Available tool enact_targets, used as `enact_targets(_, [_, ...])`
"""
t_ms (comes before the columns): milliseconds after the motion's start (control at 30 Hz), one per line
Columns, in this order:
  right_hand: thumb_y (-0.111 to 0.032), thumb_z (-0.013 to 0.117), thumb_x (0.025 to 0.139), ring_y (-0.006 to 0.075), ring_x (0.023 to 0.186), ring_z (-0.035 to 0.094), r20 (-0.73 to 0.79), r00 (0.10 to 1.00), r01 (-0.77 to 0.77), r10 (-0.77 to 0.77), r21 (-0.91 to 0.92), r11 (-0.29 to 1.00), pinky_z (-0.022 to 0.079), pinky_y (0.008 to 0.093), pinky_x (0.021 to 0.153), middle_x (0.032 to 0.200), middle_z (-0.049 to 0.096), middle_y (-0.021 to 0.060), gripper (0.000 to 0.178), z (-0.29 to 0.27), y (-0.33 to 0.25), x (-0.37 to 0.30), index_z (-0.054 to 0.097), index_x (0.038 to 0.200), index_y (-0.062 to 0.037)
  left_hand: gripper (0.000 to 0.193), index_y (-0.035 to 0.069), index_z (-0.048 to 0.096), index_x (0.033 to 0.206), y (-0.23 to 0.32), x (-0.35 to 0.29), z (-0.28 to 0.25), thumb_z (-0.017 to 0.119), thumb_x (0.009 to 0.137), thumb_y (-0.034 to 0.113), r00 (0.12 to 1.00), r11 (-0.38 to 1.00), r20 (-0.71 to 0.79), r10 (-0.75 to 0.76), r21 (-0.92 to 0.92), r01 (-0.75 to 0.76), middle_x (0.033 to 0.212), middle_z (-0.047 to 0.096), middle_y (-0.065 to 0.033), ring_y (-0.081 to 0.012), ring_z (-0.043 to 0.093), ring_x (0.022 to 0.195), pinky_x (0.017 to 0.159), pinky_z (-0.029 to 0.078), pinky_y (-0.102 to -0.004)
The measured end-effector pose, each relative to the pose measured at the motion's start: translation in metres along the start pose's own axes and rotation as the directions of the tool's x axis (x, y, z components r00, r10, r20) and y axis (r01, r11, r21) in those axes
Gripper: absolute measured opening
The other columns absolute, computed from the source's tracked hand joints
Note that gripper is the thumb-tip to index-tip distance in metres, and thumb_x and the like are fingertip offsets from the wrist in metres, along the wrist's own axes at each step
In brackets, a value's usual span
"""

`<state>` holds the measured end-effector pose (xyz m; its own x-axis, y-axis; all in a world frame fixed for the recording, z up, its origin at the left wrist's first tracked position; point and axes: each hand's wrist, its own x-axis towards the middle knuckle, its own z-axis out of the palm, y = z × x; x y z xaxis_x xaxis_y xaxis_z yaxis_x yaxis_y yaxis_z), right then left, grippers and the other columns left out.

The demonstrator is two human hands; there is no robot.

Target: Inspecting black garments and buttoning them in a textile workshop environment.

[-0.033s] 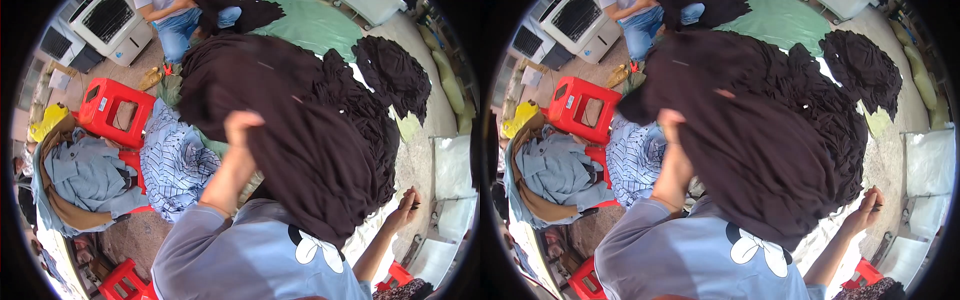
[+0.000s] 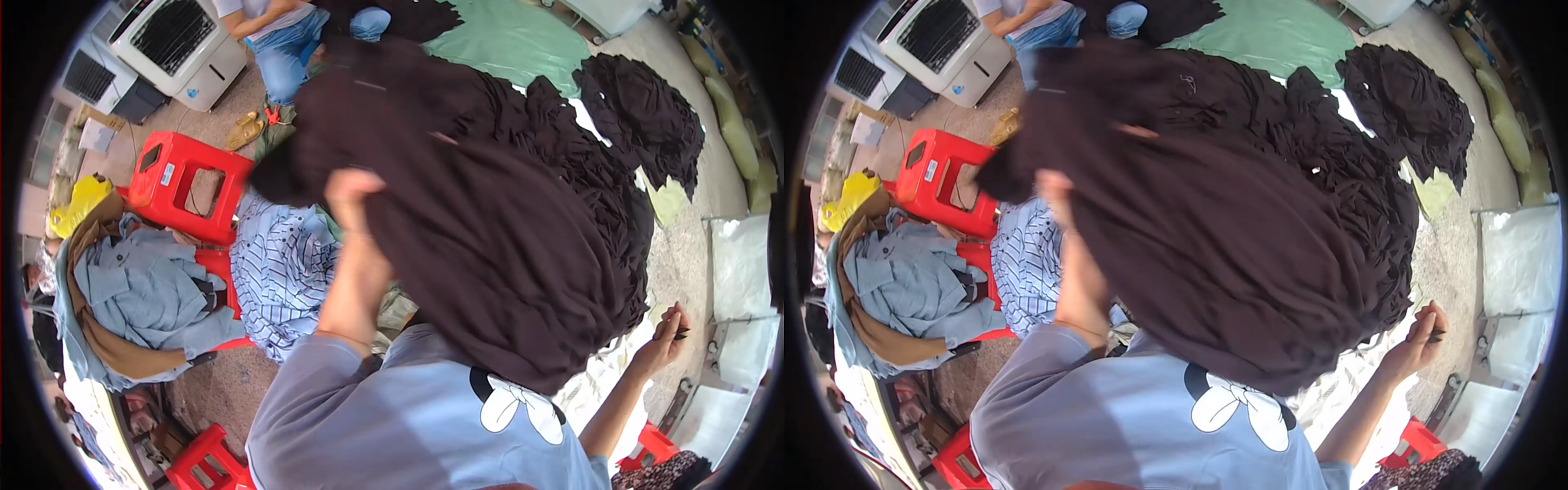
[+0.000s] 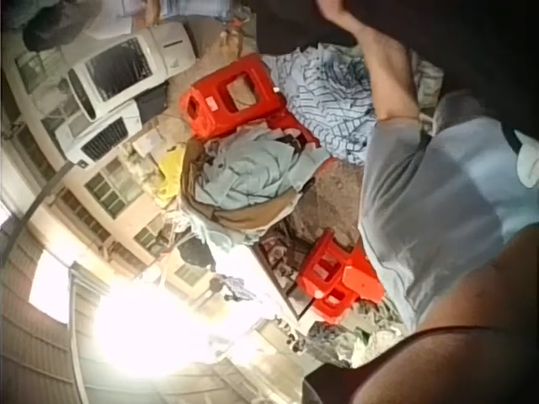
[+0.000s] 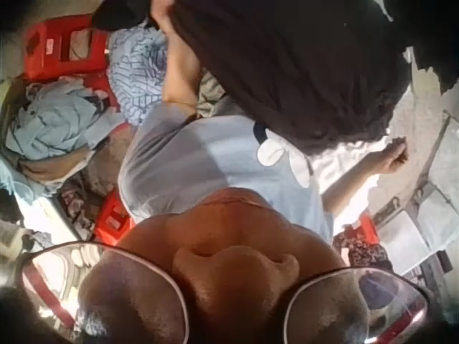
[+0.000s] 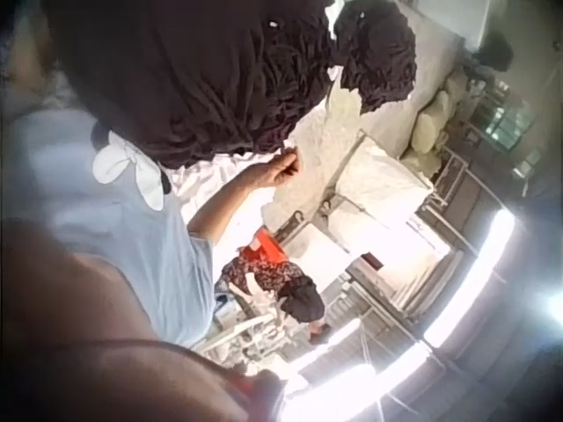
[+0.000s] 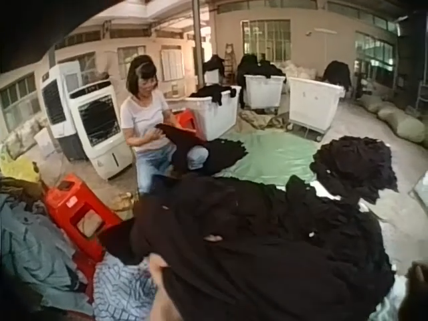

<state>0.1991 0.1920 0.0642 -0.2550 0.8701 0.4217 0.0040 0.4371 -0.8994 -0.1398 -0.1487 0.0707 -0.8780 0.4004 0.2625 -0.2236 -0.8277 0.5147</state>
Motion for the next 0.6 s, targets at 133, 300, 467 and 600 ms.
enact_targets(133, [-0.017,0.057,0.099,0.0037,0.083,0.054,-0.059,0.994,-0.094,0.097,0.050,0.994,0.041,0.0157,0.071,0.094,0.062,0.0002,0.020,0.009,0.015,0.007,0.064,0.112,-0.0032,0.056,-0.002,0.038,0.143,0.170,0.051,-0.036,0.041,0.100,0.033,0.641,0.454,-0.018,0.767,0.722,-0.523,0.148,0.039,-0.0169,-0.0281,0.041,0.134,0.116,0.027,-0.0420])
enact_targets(300, [-0.018,0.055,0.101,0.0025,0.076,0.052,-0.015,0.970,-0.243,0.243,-0.003,0.970,0.040,0.0138,0.067,0.093,0.062,0.0002,0.020,0.044,0.049,0.001,0.063,0.113,-0.0050,0.040,-0.005,0.062,0.120,0.297,0.140,0.011,0.056,0.088,0.019,0.900,0.738,-0.120,0.418,0.623,-0.259,0.126,0.061,-0.0169,-0.0284,0.057,0.119,0.104,0.045,-0.0397])
enact_targets(467, [-0.018,0.054,0.101,0.0040,0.074,0.051,0.146,0.958,-0.240,0.245,-0.051,0.969,0.041,0.0173,0.067,0.090,0.060,-0.0005,0.020,0.077,0.064,-0.012,0.063,0.113,-0.0042,0.031,-0.003,0.063,0.118,0.431,0.301,-0.124,0.057,0.091,0.010,0.677,-0.545,0.733,0.070,0.596,-0.590,0.123,0.063,-0.0102,-0.0241,0.057,0.117,0.102,0.047,-0.0350])
enact_targets(600, [-0.015,0.054,0.101,0.0067,0.074,0.049,0.255,0.961,-0.036,0.108,-0.270,0.962,0.040,0.0184,0.068,0.090,0.057,-0.0002,0.018,0.083,0.075,-0.022,0.063,0.109,-0.0018,0.035,-0.001,0.061,0.123,0.261,0.401,-0.271,0.058,0.091,0.014,0.829,-0.147,0.557,0.050,0.825,-0.546,0.125,0.061,-0.0098,-0.0231,0.055,0.118,0.104,0.045,-0.0369])
